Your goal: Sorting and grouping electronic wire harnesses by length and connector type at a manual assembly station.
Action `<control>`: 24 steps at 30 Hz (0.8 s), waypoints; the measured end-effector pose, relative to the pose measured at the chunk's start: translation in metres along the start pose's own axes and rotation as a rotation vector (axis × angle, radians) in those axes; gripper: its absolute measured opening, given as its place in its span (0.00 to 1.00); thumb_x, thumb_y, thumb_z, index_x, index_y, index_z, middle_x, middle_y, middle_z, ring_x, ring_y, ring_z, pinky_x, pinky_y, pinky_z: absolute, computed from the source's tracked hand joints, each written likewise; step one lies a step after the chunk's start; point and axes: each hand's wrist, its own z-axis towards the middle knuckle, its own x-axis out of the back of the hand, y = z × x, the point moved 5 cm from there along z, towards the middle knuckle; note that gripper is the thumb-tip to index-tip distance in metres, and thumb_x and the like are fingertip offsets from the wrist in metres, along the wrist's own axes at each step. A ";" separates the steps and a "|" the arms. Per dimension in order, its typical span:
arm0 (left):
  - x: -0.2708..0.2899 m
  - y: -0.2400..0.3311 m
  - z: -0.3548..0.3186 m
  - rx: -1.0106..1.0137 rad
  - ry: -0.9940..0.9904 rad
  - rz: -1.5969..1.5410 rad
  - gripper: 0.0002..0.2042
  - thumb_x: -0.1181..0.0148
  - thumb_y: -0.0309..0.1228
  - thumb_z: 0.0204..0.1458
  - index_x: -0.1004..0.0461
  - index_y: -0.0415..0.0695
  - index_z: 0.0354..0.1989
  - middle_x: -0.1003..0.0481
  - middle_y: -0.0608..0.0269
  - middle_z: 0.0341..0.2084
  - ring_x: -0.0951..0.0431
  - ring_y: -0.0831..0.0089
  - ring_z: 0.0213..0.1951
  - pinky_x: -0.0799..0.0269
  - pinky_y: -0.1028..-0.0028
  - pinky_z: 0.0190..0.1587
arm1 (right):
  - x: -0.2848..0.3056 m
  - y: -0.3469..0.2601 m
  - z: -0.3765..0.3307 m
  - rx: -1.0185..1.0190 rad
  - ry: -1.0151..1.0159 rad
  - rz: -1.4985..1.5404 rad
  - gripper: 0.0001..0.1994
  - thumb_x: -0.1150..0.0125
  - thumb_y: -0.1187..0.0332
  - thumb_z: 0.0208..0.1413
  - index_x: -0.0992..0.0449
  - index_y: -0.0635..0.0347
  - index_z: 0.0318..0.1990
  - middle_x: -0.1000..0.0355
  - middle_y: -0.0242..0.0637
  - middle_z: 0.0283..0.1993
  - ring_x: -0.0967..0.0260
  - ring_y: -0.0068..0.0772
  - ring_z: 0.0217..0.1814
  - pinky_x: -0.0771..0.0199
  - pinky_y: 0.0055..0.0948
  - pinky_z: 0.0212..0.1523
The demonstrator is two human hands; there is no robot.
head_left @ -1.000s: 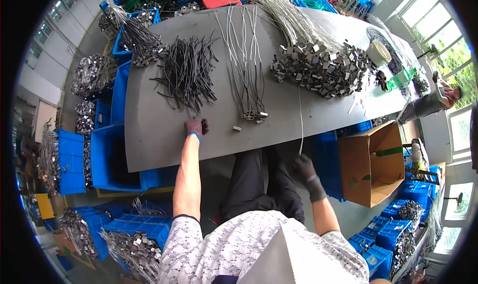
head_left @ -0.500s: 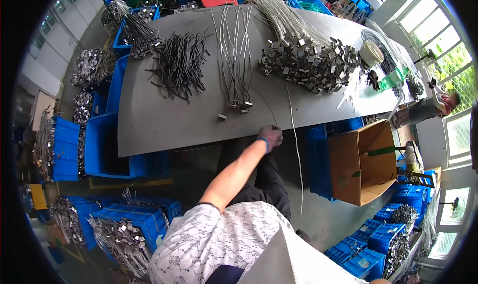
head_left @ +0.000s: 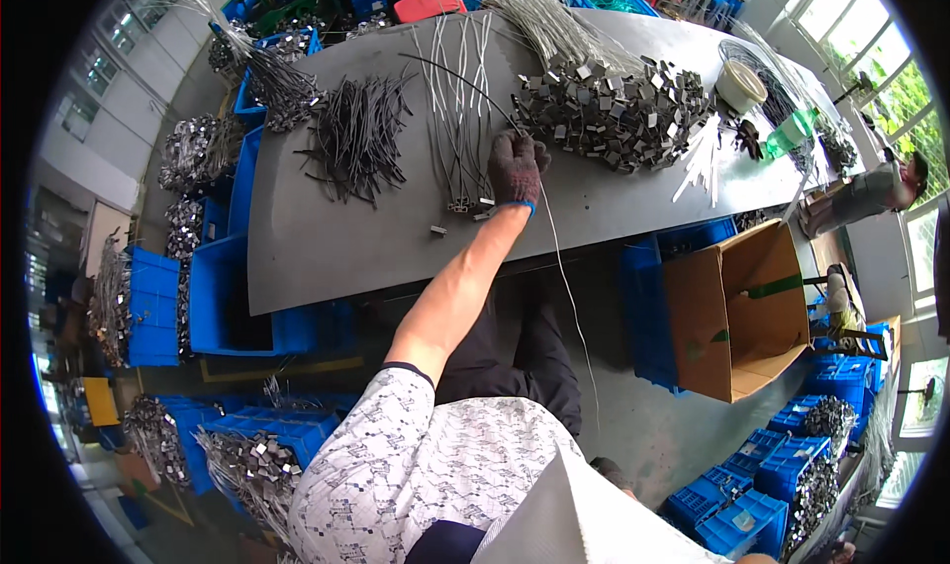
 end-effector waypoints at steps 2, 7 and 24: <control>0.011 0.007 0.015 -0.068 -0.038 0.051 0.08 0.45 0.31 0.64 0.29 0.40 0.35 0.22 0.59 0.24 0.21 0.71 0.21 0.24 0.72 0.24 | 0.020 -0.013 0.004 -0.019 -0.059 -0.004 0.18 0.43 0.66 0.51 0.21 0.54 0.51 0.25 0.49 0.54 0.28 0.52 0.59 0.27 0.43 0.57; 0.057 -0.035 0.000 0.520 -0.302 -0.086 0.07 0.39 0.31 0.60 0.29 0.43 0.41 0.21 0.62 0.30 0.18 0.71 0.31 0.20 0.70 0.33 | 0.050 -0.038 -0.004 0.108 0.148 0.048 0.16 0.43 0.66 0.52 0.20 0.56 0.47 0.24 0.49 0.53 0.28 0.52 0.58 0.27 0.44 0.56; 0.085 -0.066 -0.119 0.295 -0.474 0.301 0.12 0.37 0.36 0.57 0.19 0.37 0.35 0.21 0.66 0.25 0.26 0.80 0.30 0.29 0.73 0.34 | 0.402 -0.420 -0.066 0.926 1.264 0.465 0.09 0.42 0.72 0.58 0.25 0.66 0.44 0.23 0.51 0.38 0.24 0.54 0.41 0.24 0.38 0.38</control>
